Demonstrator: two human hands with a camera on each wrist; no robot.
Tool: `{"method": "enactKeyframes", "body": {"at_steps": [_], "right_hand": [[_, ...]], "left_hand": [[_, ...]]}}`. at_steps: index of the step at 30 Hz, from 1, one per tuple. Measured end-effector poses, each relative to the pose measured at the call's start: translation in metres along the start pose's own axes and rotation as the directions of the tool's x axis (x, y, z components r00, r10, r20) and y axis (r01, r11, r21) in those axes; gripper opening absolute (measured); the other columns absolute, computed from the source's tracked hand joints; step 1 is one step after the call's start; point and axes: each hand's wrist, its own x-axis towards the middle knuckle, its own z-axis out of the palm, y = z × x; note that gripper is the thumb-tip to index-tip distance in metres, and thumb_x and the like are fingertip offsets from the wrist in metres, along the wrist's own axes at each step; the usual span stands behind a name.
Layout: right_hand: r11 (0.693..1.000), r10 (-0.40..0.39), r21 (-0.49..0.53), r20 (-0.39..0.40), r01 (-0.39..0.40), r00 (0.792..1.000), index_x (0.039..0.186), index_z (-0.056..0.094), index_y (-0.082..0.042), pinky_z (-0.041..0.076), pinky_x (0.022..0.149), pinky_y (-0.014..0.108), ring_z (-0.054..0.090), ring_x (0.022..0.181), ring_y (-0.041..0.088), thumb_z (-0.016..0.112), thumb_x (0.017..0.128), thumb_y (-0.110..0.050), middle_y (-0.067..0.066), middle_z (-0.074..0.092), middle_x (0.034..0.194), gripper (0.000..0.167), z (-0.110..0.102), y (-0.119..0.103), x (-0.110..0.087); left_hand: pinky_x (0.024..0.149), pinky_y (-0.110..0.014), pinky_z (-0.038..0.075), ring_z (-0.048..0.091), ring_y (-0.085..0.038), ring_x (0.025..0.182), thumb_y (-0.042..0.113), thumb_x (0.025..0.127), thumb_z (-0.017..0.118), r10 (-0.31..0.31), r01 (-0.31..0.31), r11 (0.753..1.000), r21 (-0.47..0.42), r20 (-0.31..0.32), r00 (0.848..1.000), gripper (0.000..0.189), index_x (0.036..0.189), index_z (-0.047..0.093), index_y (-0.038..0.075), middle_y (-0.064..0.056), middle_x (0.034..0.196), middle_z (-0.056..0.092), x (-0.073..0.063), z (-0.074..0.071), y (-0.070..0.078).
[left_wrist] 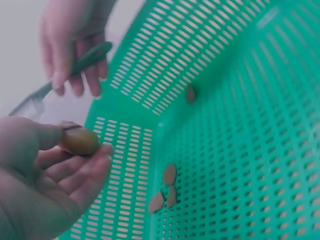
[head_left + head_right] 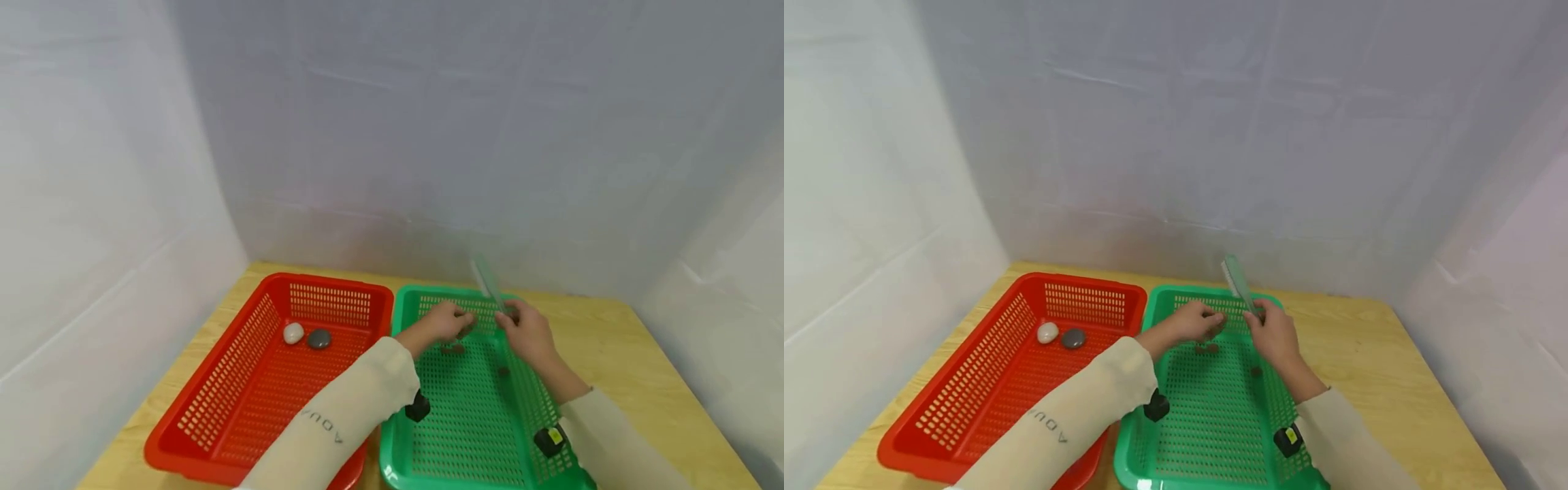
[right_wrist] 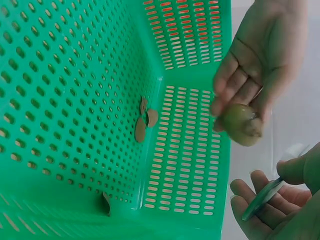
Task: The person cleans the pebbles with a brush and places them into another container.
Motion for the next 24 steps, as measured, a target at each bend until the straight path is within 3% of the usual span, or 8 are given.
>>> {"method": "enactKeyframes", "body": {"at_steps": [2,4,6,10,13,18,22,24], "right_hand": [[1.000,-0.009,0.010,-0.002,0.009,1.000,0.124,0.055,0.009,0.055,0.078,0.048,0.067,0.091,0.037,0.057,0.099,-0.013,0.023,0.070,0.098,0.033,0.000,0.001,-0.003],[0.999,-0.018,0.029,0.002,0.018,1.000,0.124,0.055,0.009,0.055,0.078,0.048,0.067,0.091,0.036,0.057,0.099,-0.012,0.023,0.070,0.098,0.033,0.000,0.001,-0.005],[0.999,-0.029,0.046,0.012,0.029,1.000,0.125,0.055,0.010,0.056,0.080,0.048,0.067,0.093,0.037,0.057,0.099,-0.011,0.024,0.069,0.100,0.034,0.001,0.000,-0.006],[0.995,-0.069,0.071,0.036,0.066,0.997,0.126,0.053,0.011,0.056,0.082,0.048,0.067,0.094,0.037,0.058,0.099,-0.010,0.026,0.068,0.103,0.035,0.004,0.001,-0.008],[0.991,-0.101,0.088,0.049,0.097,0.994,0.126,0.053,0.012,0.057,0.081,0.046,0.068,0.092,0.036,0.058,0.098,-0.008,0.026,0.068,0.103,0.035,0.006,0.000,-0.009],[0.986,-0.130,0.106,0.045,0.125,0.990,0.125,0.055,0.010,0.057,0.079,0.045,0.069,0.089,0.033,0.060,0.097,-0.008,0.023,0.070,0.099,0.034,0.011,0.001,-0.009],[0.985,-0.154,0.080,0.049,0.150,0.987,0.123,0.058,0.007,0.057,0.076,0.046,0.069,0.086,0.031,0.062,0.096,-0.010,0.019,0.071,0.096,0.032,0.013,0.001,-0.011],[0.985,-0.166,0.060,0.059,0.163,0.984,0.122,0.059,0.006,0.057,0.074,0.046,0.069,0.085,0.030,0.063,0.095,-0.010,0.017,0.072,0.095,0.031,0.015,0.000,-0.009]], "left_hand": [[0.071,-0.034,0.057,0.068,-0.028,0.085,0.024,0.104,0.048,-0.039,0.034,0.979,-0.202,-0.021,0.999,0.034,0.115,0.067,-0.003,-0.015,0.098,0.067,0.002,-0.001,-0.003],[0.079,-0.035,0.058,0.067,-0.033,0.100,0.020,0.105,0.046,-0.080,0.061,0.917,-0.393,-0.032,0.996,0.038,0.134,0.054,-0.004,-0.019,0.116,0.063,0.004,-0.002,-0.007],[0.084,-0.035,0.057,0.065,-0.034,0.105,0.017,0.106,0.043,-0.110,0.074,0.847,-0.526,-0.036,0.993,0.042,0.142,0.044,-0.005,-0.023,0.127,0.057,0.006,-0.004,-0.010],[0.090,-0.035,0.055,0.062,-0.035,0.112,0.016,0.106,0.040,-0.141,0.090,0.727,-0.680,-0.020,0.990,0.044,0.145,0.037,-0.006,-0.025,0.136,0.050,0.005,-0.009,-0.014],[0.092,-0.037,0.054,0.062,-0.035,0.112,0.017,0.107,0.038,-0.145,0.085,0.668,-0.739,-0.017,0.989,0.043,0.143,0.040,-0.007,-0.027,0.130,0.054,0.004,-0.010,-0.017],[0.098,-0.043,0.050,0.064,-0.035,0.109,0.019,0.108,0.037,-0.139,0.075,0.627,-0.775,-0.016,0.990,0.040,0.136,0.046,-0.008,-0.026,0.115,0.061,0.003,-0.009,-0.023],[0.092,-0.039,0.054,0.068,-0.031,0.101,0.020,0.107,0.038,-0.147,0.040,0.632,-0.774,-0.069,0.987,0.038,0.130,0.051,-0.008,-0.020,0.104,0.063,0.003,-0.005,-0.024],[0.086,-0.034,0.057,0.070,-0.026,0.095,0.022,0.107,0.039,-0.153,0.019,0.651,-0.759,-0.106,0.983,0.038,0.127,0.053,-0.007,-0.017,0.101,0.064,0.002,-0.004,-0.026]]}}
